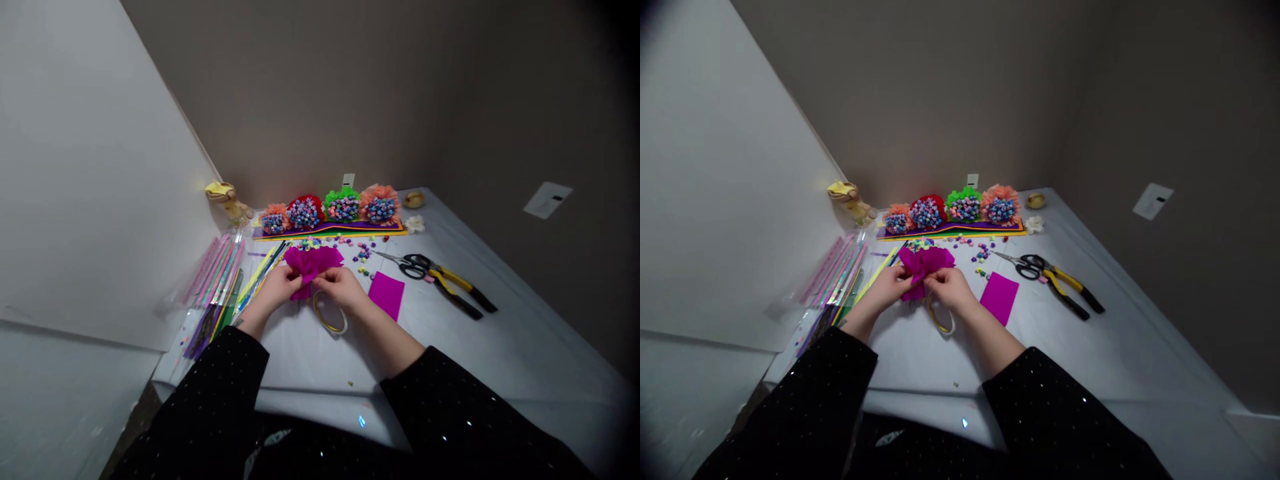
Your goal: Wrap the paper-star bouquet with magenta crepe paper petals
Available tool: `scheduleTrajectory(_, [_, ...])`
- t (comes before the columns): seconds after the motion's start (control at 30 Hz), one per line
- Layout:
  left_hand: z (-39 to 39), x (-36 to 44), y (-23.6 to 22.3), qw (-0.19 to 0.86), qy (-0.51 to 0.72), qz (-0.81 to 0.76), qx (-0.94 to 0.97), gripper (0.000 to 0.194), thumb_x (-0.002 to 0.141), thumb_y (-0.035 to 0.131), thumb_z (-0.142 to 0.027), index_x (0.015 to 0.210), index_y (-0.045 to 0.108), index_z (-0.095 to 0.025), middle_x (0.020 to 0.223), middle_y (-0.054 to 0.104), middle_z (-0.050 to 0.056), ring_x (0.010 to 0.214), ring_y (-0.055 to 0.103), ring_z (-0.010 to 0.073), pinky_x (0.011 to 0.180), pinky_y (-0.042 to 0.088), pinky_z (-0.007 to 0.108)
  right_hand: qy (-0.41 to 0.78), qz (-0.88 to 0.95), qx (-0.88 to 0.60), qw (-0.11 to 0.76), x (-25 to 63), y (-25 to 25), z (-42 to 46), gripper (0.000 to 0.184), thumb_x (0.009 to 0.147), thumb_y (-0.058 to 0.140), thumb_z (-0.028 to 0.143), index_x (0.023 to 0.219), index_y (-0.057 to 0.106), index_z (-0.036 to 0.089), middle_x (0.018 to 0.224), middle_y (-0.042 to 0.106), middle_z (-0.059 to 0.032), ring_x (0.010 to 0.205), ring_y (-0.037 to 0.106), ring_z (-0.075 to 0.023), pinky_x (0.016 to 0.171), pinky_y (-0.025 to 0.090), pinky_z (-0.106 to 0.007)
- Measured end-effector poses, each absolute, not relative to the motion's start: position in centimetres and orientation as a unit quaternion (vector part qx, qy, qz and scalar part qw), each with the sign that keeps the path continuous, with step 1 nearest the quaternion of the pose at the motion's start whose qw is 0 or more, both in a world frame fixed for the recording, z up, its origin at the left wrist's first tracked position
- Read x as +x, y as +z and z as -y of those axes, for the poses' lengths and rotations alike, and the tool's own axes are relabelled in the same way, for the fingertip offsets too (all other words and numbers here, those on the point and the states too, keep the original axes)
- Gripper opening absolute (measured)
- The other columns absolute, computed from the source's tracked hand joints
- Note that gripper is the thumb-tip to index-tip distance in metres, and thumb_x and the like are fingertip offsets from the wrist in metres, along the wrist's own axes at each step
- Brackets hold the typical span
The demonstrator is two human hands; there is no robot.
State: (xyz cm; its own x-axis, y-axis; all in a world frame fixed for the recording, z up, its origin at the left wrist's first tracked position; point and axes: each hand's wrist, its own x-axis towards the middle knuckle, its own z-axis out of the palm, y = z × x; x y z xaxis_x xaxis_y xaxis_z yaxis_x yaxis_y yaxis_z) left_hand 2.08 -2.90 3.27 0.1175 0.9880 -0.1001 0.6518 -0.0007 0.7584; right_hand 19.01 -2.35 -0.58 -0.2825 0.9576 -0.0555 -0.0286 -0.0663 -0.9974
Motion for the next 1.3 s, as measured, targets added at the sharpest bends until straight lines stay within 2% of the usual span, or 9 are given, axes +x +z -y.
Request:
scheduleTrajectory(0.13, [3.4,2.0,4.4,0.349,0.221,-0.638,0.65,0.034,0.067,0.065,-0.046,0.069,0.071,-0.012,0.058,0.064,0.003,0.054,0.052,0.0148,0.054,0.035,0.025,0.577,0.549,-0.423,0.432,18.8,-1.0,2.3,0.024,0.062,0.062,0.038,0.054,0.059,0.016,0.049,0.05,0.0034,0.048,0.039,-0.0094,0.05,0.03,-0.024])
scheduleTrajectory(0.3, [4.3,3.4,4.9,0.187,0.218,-0.683,0.672,0.024,0.071,0.064,-0.038,0.061,0.07,-0.018,0.054,0.063,0.005,0.057,0.055,0.0186,0.056,0.031,0.027,0.536,0.554,-0.434,0.466,18.4,-1.6,2.4,0.021,0.062,0.062,0.036,0.054,0.061,0.017,0.05,0.053,0.0021,0.052,0.042,-0.0117,0.052,0.033,-0.025])
scheduleTrajectory(0.37, [4.5,3.9,4.9,0.167,0.221,-0.668,0.691,0.026,0.075,0.059,-0.034,0.056,0.067,-0.019,0.05,0.059,0.004,0.054,0.052,0.0176,0.055,0.029,0.027,0.523,0.546,-0.442,0.483,18.5,-1.6,2.4,0.02,0.062,0.062,0.035,0.056,0.062,0.017,0.052,0.055,0.0014,0.054,0.043,-0.0124,0.054,0.034,-0.025])
scheduleTrajectory(0.5, [4.3,4.0,4.2,0.248,0.28,-0.637,0.674,0.031,0.077,0.054,-0.034,0.055,0.066,-0.017,0.05,0.057,0.001,0.053,0.05,0.0157,0.056,0.031,0.027,0.516,0.527,-0.445,0.507,18.6,-1.3,2.3,0.023,0.069,0.059,0.037,0.06,0.064,0.016,0.056,0.058,-0.0005,0.055,0.047,-0.0134,0.056,0.037,-0.026])
scheduleTrajectory(0.6, [3.9,3.9,3.2,0.364,0.404,-0.631,0.554,0.022,0.067,0.065,-0.036,0.068,0.07,-0.015,0.061,0.065,0.001,0.06,0.055,0.0163,0.062,0.04,0.027,0.529,0.499,-0.448,0.52,18.5,-1.3,2.3,0.019,0.064,0.064,0.035,0.064,0.065,0.016,0.062,0.064,-0.0024,0.059,0.052,-0.0158,0.059,0.041,-0.028])
scheduleTrajectory(0.67, [3.7,3.9,2.7,0.423,0.466,-0.613,0.477,0.027,0.059,0.073,-0.034,0.077,0.071,-0.014,0.07,0.069,0.002,0.065,0.058,0.0176,0.066,0.045,0.029,0.537,0.483,-0.45,0.525,18.5,-1.3,2.3,0.016,0.06,0.066,0.032,0.066,0.065,0.016,0.064,0.066,-0.0027,0.062,0.054,-0.0172,0.061,0.042,-0.029])
scheduleTrajectory(0.93, [3.9,3.6,2.5,0.514,0.469,-0.525,0.49,0.052,0.054,0.085,-0.03,0.102,0.07,-0.016,0.107,0.07,0.009,0.096,0.063,0.0238,0.084,0.049,0.034,0.57,0.483,-0.437,0.501,18.7,-0.6,2.5,0.02,0.065,0.061,0.034,0.062,0.063,0.015,0.054,0.058,0.0001,0.05,0.046,-0.0115,0.049,0.035,-0.024])
scheduleTrajectory(1.1, [4.3,3.6,1.6,0.544,0.49,-0.52,0.44,0.048,0.051,0.086,-0.027,0.096,0.072,-0.016,0.096,0.073,0.007,0.091,0.065,0.0218,0.085,0.049,0.034,0.575,0.492,-0.432,0.491,18.6,-0.9,2.3,0.017,0.063,0.062,0.031,0.058,0.061,0.014,0.05,0.056,0.0014,0.048,0.044,-0.0102,0.047,0.033,-0.023])
scheduleTrajectory(1.3, [4.1,3.3,2.5,0.559,0.514,-0.541,0.361,0.037,0.045,0.084,-0.022,0.078,0.071,-0.014,0.073,0.071,0.003,0.069,0.064,0.0157,0.077,0.05,0.032,0.628,0.465,-0.4,0.478,18.7,-1.1,1.7,0.018,0.054,0.073,0.027,0.065,0.069,0.014,0.062,0.067,-0.0001,0.059,0.056,-0.0144,0.061,0.044,-0.027])
